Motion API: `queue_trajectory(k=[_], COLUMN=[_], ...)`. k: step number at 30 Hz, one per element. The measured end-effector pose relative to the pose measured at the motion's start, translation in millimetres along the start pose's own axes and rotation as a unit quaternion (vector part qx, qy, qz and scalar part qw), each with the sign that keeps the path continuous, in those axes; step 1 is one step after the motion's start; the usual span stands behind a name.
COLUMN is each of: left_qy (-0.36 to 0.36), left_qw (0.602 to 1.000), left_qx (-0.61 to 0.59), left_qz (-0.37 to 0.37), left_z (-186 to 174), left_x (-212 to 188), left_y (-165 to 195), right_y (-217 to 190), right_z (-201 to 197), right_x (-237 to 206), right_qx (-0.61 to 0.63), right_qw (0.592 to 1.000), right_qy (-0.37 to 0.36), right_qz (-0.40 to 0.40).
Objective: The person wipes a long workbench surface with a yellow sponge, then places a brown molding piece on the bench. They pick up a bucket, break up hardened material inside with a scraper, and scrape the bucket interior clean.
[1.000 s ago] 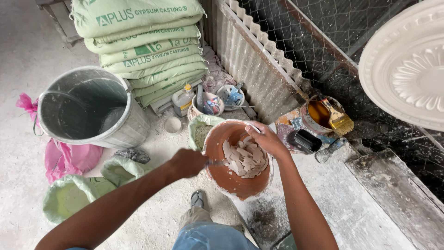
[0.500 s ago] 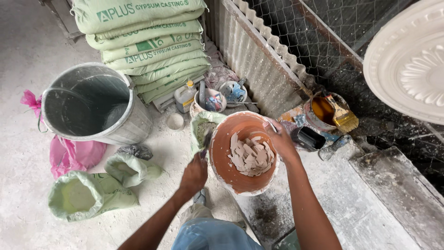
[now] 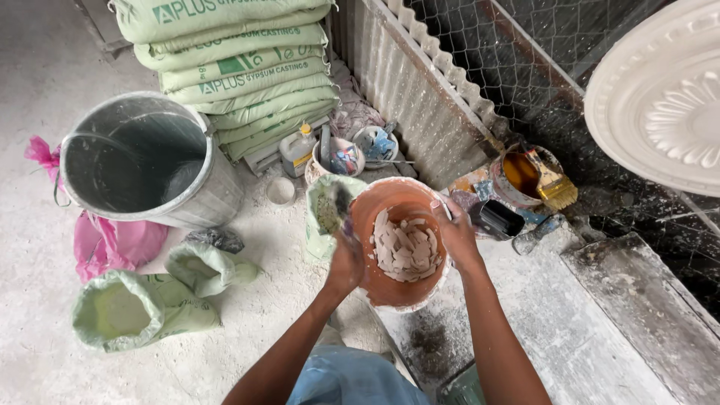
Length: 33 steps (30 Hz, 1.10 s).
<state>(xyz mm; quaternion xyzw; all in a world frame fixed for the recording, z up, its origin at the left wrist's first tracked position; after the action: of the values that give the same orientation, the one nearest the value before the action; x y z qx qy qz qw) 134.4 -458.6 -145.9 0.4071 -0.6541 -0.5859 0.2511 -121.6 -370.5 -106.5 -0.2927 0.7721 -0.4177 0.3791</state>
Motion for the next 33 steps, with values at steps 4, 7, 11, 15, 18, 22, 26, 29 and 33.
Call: queue_trajectory(k=[4, 7, 11, 15, 18, 22, 26, 29, 33], left_qy=[-0.006, 0.02, -0.039, -0.077, -0.159, -0.121, -0.022, 0.052, 0.015], left_qw=[0.995, 0.998, 0.942, 0.962, 0.97, 0.991, 0.998, 0.995, 0.999], left_qx=[-0.092, 0.035, 0.28, 0.251, 0.174, 0.042, 0.032, 0.029, 0.046], left_qz=[-0.036, 0.057, 0.181, 0.078, -0.056, -0.046, -0.046, 0.084, -0.009], left_z=[8, -10, -23, -36, -14, 17, 30, 15, -15], left_x=[-9, -18, -43, -63, -80, -87, -61, -26, 29], left_y=[-3, 7, 15, -6, -27, -32, -43, -16, -5], right_y=[5, 13, 56, 89, 132, 155, 136, 112, 114], right_z=[-8, -10, -36, -70, -103, -108, -88, -74, -57], right_x=[-4, -7, -19, -28, -31, -22, -30, -56, -91], right_qx=[0.0, 0.052, 0.08, 0.079, 0.004, 0.008, 0.006, 0.032, 0.092], right_qw=[1.0, 0.998, 0.994, 0.995, 0.99, 0.981, 0.981, 0.985, 0.978], right_qy=[0.017, -0.026, -0.011, -0.061, -0.049, -0.066, -0.08, -0.07, -0.035], right_qz=[0.019, 0.007, 0.08, 0.029, 0.129, 0.18, 0.176, 0.154, 0.182])
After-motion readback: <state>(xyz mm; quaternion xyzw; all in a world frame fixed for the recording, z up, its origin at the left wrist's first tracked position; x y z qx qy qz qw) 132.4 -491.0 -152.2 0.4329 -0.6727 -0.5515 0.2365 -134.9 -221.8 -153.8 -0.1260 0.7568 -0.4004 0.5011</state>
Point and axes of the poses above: each hand's wrist, its own x-axis towards the middle knuckle, its own z-axis out of the palm, y = z × x, the point moved 9 cm from there along x, towards the middle knuckle, and after that the axes turned 10 degrees about -y, right-handed, at the moved point
